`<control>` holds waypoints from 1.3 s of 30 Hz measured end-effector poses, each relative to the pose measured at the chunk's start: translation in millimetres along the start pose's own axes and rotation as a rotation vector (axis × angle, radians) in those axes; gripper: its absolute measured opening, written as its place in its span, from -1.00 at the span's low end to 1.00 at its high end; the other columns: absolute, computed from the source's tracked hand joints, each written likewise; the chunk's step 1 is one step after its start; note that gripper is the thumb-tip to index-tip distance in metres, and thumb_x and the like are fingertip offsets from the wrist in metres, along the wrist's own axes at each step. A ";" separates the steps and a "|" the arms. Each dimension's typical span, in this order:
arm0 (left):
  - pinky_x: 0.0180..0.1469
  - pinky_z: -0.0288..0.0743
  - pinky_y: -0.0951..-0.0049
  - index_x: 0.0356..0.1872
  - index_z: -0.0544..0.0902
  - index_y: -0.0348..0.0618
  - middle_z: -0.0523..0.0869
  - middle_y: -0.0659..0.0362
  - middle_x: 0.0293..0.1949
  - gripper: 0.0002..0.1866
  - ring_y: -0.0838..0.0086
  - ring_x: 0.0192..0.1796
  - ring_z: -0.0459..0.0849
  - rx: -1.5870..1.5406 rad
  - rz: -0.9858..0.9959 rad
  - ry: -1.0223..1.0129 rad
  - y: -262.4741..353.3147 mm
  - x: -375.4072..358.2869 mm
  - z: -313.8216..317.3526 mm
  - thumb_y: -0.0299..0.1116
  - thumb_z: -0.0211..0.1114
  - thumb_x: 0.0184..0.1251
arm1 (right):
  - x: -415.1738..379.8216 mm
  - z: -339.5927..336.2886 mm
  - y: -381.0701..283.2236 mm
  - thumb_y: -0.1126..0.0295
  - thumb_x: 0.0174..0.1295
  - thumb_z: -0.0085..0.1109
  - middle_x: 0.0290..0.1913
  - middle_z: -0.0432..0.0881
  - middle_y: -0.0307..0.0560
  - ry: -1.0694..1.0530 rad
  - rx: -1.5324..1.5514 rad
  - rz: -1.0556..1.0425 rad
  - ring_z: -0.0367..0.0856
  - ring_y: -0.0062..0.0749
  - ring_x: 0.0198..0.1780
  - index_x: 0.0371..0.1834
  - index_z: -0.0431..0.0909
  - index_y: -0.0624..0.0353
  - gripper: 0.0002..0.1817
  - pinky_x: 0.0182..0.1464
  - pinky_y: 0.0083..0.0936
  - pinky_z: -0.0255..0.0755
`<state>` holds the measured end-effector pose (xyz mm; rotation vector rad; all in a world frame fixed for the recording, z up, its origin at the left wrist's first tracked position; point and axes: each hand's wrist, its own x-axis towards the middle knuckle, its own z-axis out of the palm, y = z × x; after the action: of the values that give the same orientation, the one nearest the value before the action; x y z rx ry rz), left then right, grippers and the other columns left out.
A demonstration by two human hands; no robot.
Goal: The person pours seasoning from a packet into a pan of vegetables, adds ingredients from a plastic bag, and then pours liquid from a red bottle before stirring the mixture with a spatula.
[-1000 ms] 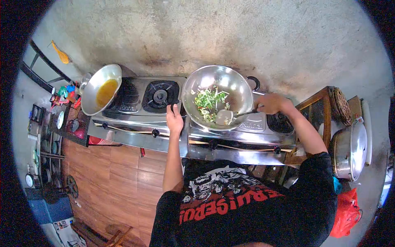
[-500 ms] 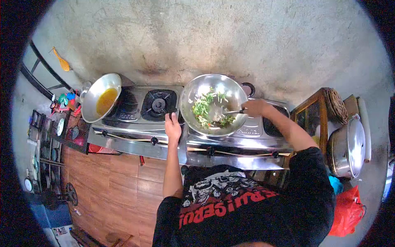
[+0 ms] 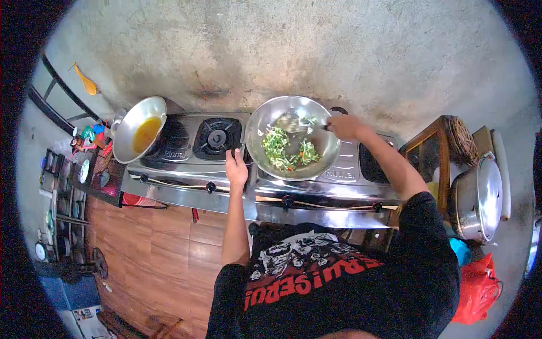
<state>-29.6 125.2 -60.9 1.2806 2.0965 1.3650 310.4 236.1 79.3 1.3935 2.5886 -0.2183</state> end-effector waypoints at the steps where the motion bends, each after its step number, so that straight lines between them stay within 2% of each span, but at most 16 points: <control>1: 0.09 0.36 0.03 0.14 0.41 -0.42 0.56 -0.38 -0.03 -0.39 -0.25 0.07 0.51 0.005 -0.015 0.004 1.5 -1.0 -0.3 0.03 -0.08 0.46 | 4.5 1.1 -10.0 0.28 0.17 -0.01 -0.13 0.66 0.18 -0.040 0.074 -0.019 0.65 0.06 -0.08 -0.07 0.56 0.14 -0.69 -0.09 -0.03 0.50; 4: 0.08 0.36 0.02 0.13 0.42 -0.41 0.56 -0.38 -0.04 -0.41 -0.25 0.06 0.51 0.005 -0.042 -0.014 -3.6 2.6 2.7 0.02 -0.09 0.46 | -8.9 11.5 -52.2 0.28 0.19 -0.01 -0.13 0.66 0.15 -0.129 0.086 0.071 0.65 0.05 -0.08 -0.07 0.56 0.13 -0.69 -0.09 -0.03 0.50; 6: 0.08 0.35 0.02 0.12 0.43 -0.40 0.56 -0.38 -0.04 -0.42 -0.25 0.05 0.51 0.020 -0.019 0.020 -5.0 2.5 3.4 0.01 -0.09 0.46 | -15.5 18.6 -36.3 0.27 0.21 -0.02 -0.14 0.67 0.11 -0.164 0.071 0.078 0.65 0.05 -0.09 -0.04 0.56 0.09 -0.69 -0.08 -0.04 0.50; 8: 0.05 0.36 0.02 0.08 0.44 -0.40 0.58 -0.35 -0.07 -0.45 -0.24 0.02 0.53 0.015 0.015 0.026 -2.6 1.5 2.6 -0.01 -0.07 0.46 | -17.7 13.2 -13.1 0.13 0.29 -0.05 -0.12 0.65 0.10 -0.316 -0.091 0.042 0.63 0.05 -0.06 -0.02 0.52 0.05 -0.67 -0.03 -0.05 0.47; 9: 0.05 0.36 0.02 0.08 0.44 -0.40 0.58 -0.35 -0.07 -0.45 -0.24 0.02 0.53 0.019 0.007 0.018 -1.8 -2.6 1.3 -0.01 -0.07 0.46 | -24.7 13.7 -19.3 0.12 0.29 -0.06 -0.14 0.65 0.09 -0.194 -0.129 0.088 0.63 0.03 -0.07 -0.01 0.52 0.03 -0.66 -0.05 -0.08 0.48; 12: 0.00 0.37 0.01 0.03 0.46 -0.39 0.60 -0.34 -0.11 -0.49 -0.24 -0.03 0.54 -0.031 0.059 0.040 3.1 1.8 1.6 -0.04 -0.06 0.46 | -18.7 29.4 -20.4 0.12 0.28 -0.05 -0.16 0.66 0.09 -0.225 -0.065 0.074 0.64 0.02 -0.09 -0.04 0.55 0.03 -0.67 -0.09 -0.07 0.50; 14: -0.04 0.37 0.01 -0.01 0.47 -0.39 0.60 -0.34 -0.15 -0.52 -0.25 -0.07 0.54 -0.024 0.057 0.034 -3.7 4.7 4.1 -0.07 -0.06 0.46 | -23.9 3.1 -15.1 0.14 0.26 -0.03 -0.21 0.67 0.12 -0.205 -0.060 -0.006 0.66 0.03 -0.14 -0.12 0.61 0.01 -0.70 -0.13 -0.05 0.51; 16: -0.04 0.37 0.00 -0.01 0.47 -0.39 0.59 -0.34 -0.15 -0.52 -0.25 -0.06 0.53 -0.015 0.062 0.017 2.7 5.7 0.7 -0.06 -0.05 0.46 | -13.5 -28.3 1.0 0.18 0.24 0.00 -0.27 0.69 0.13 -0.259 -0.249 0.125 0.68 0.04 -0.20 -0.23 0.67 0.04 -0.72 -0.16 -0.07 0.53; 18: -0.04 0.36 -0.01 -0.01 0.47 -0.39 0.59 -0.35 -0.15 -0.52 -0.26 -0.06 0.53 -0.004 0.068 0.006 4.3 6.8 -0.7 -0.06 -0.05 0.46 | 6.6 -43.5 30.3 0.26 -0.06 0.25 -0.40 0.71 0.06 -0.071 -0.265 0.100 0.72 -0.08 -0.30 -0.47 0.71 0.14 -0.80 -0.32 -0.15 0.56; 19: -0.03 0.36 0.00 0.00 0.47 -0.39 0.59 -0.35 -0.14 -0.51 -0.26 -0.06 0.53 0.004 0.075 0.015 2.2 7.9 0.6 -0.06 -0.04 0.46 | 11.6 -54.2 27.4 0.26 -0.06 0.25 -0.40 0.71 0.06 -0.070 -0.261 0.099 0.72 -0.08 -0.30 -0.47 0.71 0.14 -0.80 -0.32 -0.15 0.56; 21: -0.02 0.36 0.00 0.01 0.47 -0.40 0.59 -0.34 -0.13 -0.51 -0.25 -0.05 0.53 0.016 0.087 0.027 -4.5 12.7 3.7 -0.06 -0.04 0.46 | 26.8 -74.6 16.2 0.28 0.13 0.07 -0.32 0.71 0.07 0.078 -0.484 0.083 0.71 -0.06 -0.25 -0.39 0.70 0.15 -0.76 -0.20 -0.14 0.57; 25: 0.02 0.37 0.01 0.05 0.47 -0.40 0.60 -0.33 -0.09 -0.49 -0.24 -0.02 0.54 0.012 0.105 0.007 -16.1 19.1 6.2 -0.06 -0.03 0.46 | 80.6 -33.5 -14.3 0.35 0.08 0.11 -0.34 0.71 0.03 0.128 -0.422 0.177 0.72 -0.12 -0.25 -0.40 0.70 0.14 -0.82 -0.22 -0.17 0.57; 27: 0.03 0.37 0.00 0.06 0.47 -0.40 0.60 -0.33 -0.09 -0.50 -0.23 -0.01 0.54 0.010 0.043 -0.042 -7.2 21.6 1.1 -0.06 -0.03 0.46 | 62.8 -40.8 -44.0 0.37 0.09 0.16 -0.29 0.73 -0.02 0.172 -0.511 -0.092 0.73 -0.17 -0.28 -0.38 0.71 0.14 -0.85 -0.31 -0.24 0.59; 31: 0.05 0.38 0.02 0.07 0.48 -0.39 0.60 -0.31 -0.06 -0.49 -0.20 0.02 0.54 0.057 0.059 -0.018 5.9 20.2 -4.1 -0.06 -0.01 0.45 | 68.4 -62.2 -36.3 0.37 0.13 0.11 -0.26 0.73 -0.02 0.081 -0.526 -0.119 0.73 -0.15 -0.27 -0.37 0.71 0.13 -0.82 -0.29 -0.24 0.59; 34: 0.10 0.38 0.07 0.10 0.47 -0.40 0.59 -0.29 -0.01 -0.47 -0.17 0.06 0.54 0.069 0.041 -0.004 -0.6 23.8 0.2 -0.05 0.00 0.44 | 76.3 -60.3 -33.9 0.37 0.14 0.08 -0.29 0.72 0.00 0.213 -0.489 -0.088 0.73 -0.16 -0.26 -0.37 0.71 0.12 -0.81 -0.28 -0.24 0.59; 39: 0.16 0.36 0.12 0.14 0.46 -0.41 0.57 -0.28 0.05 -0.44 -0.14 0.11 0.53 0.013 0.010 -0.072 -5.4 31.6 -0.5 -0.04 0.00 0.44 | 61.2 -46.8 -44.9 0.33 0.08 0.10 -0.42 0.69 -0.01 0.357 -0.444 -0.297 0.71 -0.17 -0.32 -0.46 0.68 0.06 -0.84 -0.29 -0.21 0.58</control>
<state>-49.7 150.0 -59.4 1.3276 2.0570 1.2913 235.1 271.4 111.8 0.9583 2.8697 0.5831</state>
